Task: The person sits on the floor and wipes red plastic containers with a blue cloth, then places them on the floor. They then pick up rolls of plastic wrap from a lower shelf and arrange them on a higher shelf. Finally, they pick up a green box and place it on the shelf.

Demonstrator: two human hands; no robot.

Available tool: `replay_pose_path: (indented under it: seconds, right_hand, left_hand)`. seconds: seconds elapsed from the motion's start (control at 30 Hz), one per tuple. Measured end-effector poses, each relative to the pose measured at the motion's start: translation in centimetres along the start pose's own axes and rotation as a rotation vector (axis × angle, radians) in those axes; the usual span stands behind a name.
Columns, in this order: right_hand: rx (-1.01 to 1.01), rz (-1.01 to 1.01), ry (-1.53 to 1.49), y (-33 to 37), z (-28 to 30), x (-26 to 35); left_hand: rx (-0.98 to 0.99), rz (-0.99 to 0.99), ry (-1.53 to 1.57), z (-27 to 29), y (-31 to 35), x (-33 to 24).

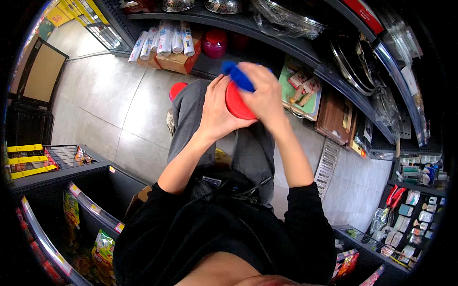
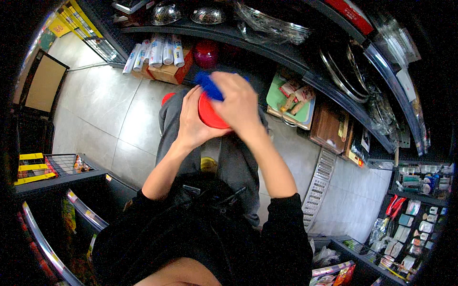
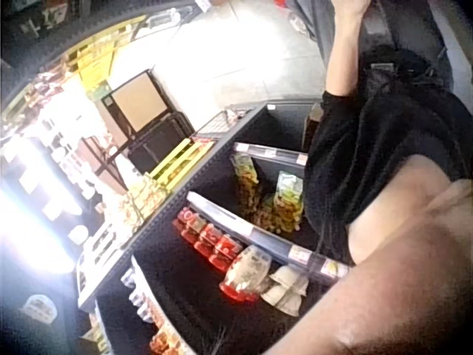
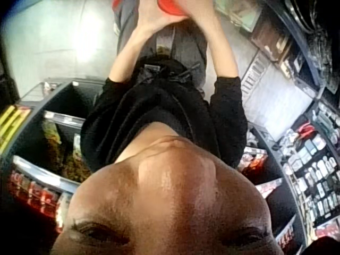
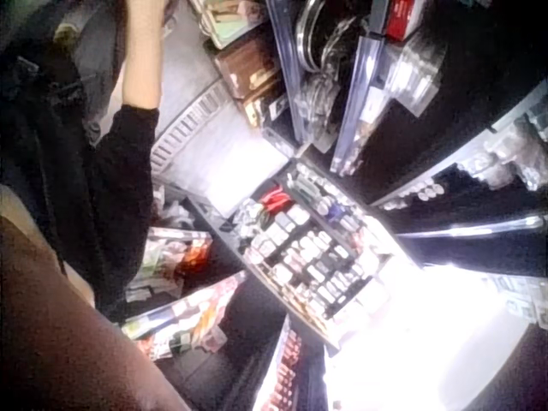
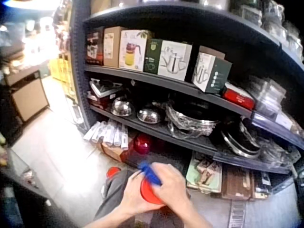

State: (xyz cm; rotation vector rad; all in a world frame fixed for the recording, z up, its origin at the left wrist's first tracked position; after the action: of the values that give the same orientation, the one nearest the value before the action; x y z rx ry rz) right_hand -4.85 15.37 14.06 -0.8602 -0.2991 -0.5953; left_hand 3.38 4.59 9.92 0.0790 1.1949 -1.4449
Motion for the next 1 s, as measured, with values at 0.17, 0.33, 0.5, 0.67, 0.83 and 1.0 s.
replay_pose_path:
  seconds: [0.17, 0.33, 0.5, 0.67, 0.83, 1.0]
  right_hand:
    - [-0.124, -0.618, -0.387, 3.6, 3.4, -11.0]
    - [-0.192, -0.361, -0.302, 3.9, 5.0, -3.4]
    - [0.005, -0.037, -0.314, 2.4, 0.6, -0.7]
    - [0.01, 0.096, -0.335, 4.0, 1.9, -0.4]
    - [-0.046, 0.066, -0.436, 6.4, 3.6, 0.0]
    - [-0.539, -0.368, -0.582, 8.2, 7.3, -1.3]
  left_hand:
    - [0.03, -0.014, 0.006, 1.1, 0.2, -0.2]
    - [0.064, -0.031, -0.102, 0.6, 0.1, -0.4]
    - [0.034, 0.04, -0.036, 0.5, 0.0, -0.1]
    - [0.055, -0.017, -0.016, 0.0, -0.2, 0.3]
    - [0.032, -0.06, -0.07, 0.8, -0.1, 0.5]
    - [-0.064, 0.224, 0.334, 3.9, -0.9, 2.0]
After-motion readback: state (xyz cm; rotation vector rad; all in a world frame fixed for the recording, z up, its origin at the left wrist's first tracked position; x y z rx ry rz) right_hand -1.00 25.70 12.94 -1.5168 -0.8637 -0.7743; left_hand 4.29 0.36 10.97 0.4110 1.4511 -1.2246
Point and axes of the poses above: each hand's wrist, its own y-axis away from the middle knuckle, its own z-axis out of the back of the hand, x = y × z, the point moved 3 cm from there along -y, towards the middle knuckle, and after that the axes turned 3 degrees about -y, right-handed, at the moved point
